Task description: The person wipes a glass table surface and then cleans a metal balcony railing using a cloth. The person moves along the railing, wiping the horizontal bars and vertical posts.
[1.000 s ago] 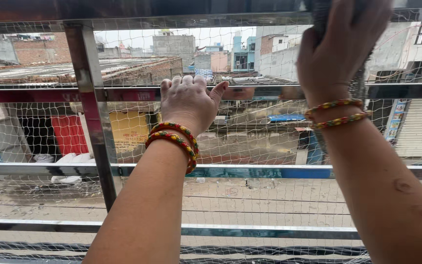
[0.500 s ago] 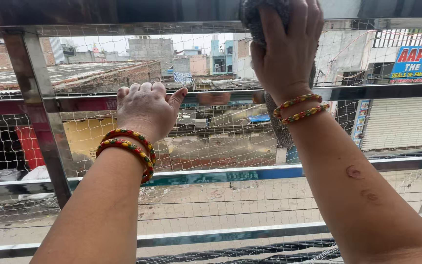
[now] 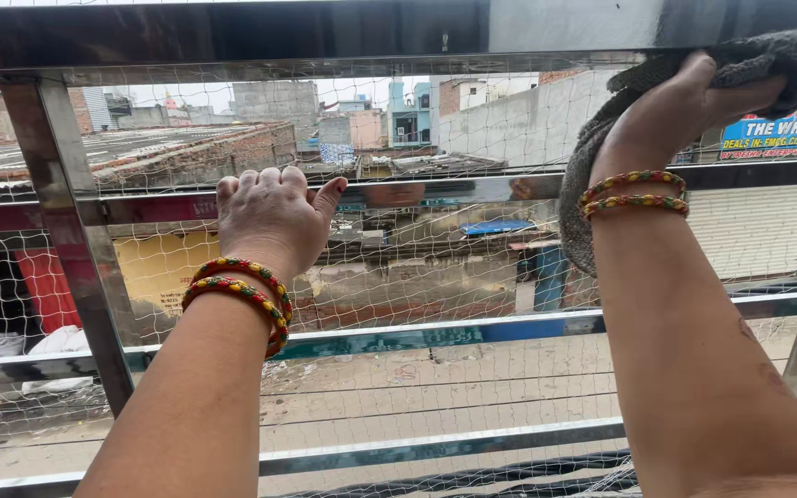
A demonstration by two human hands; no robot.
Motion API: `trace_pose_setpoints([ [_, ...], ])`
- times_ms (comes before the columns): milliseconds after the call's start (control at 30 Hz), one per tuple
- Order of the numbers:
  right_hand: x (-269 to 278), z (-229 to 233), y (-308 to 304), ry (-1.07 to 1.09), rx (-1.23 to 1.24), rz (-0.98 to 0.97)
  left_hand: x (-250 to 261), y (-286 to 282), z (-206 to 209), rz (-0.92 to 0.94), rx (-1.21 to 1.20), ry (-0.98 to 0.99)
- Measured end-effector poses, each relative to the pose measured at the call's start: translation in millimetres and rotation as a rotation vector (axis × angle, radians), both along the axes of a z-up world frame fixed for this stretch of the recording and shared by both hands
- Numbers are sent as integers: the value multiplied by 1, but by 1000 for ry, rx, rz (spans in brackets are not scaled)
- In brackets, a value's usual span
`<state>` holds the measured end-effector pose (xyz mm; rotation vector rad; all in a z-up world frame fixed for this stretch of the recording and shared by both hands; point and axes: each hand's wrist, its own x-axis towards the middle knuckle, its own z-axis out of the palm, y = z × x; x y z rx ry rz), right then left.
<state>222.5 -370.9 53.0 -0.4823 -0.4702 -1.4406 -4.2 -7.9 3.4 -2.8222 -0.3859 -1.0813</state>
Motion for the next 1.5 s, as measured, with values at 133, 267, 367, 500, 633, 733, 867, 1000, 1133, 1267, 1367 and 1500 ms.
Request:
trace_pose_setpoints([
  [133, -59, 8, 115, 38, -29, 706, 0, 1, 0, -29, 27, -42],
  [267, -131, -1, 224, 172, -240, 1016, 15, 16, -4, -41, 8, 6],
  [367, -165, 6, 271, 255, -479, 1060, 43, 44, -11, -51, 106, -44],
  [500, -182, 21, 291, 313, -742, 1082, 58, 61, -21, 70, 258, 8],
  [633, -172, 31, 266, 283, -592, 1155, 38, 39, -12, 39, 147, 3],
  [733, -155, 34, 232, 250, -429, 1238, 19, 19, -6, -27, 67, -66],
  [867, -117, 40, 172, 192, -245, 1153, -2, 1, 5, 7, -26, 49],
  [1000, -56, 44, 100, 179, -185, 936, -8, -4, 5, 35, -15, 58],
  [1133, 7, 55, 30, 77, -71, 816, -6, -4, 6, 45, -13, 53],
  [1267, 25, 54, -20, 6, -3, 756, -1, -1, 4, 49, -3, 46],
  [1367, 15, 50, -28, -47, 45, 877, 5, 0, 0, 49, 0, 36],
  [1500, -8, 51, 9, 62, -24, 733, 10, 2, -1, 34, 2, -5],
])
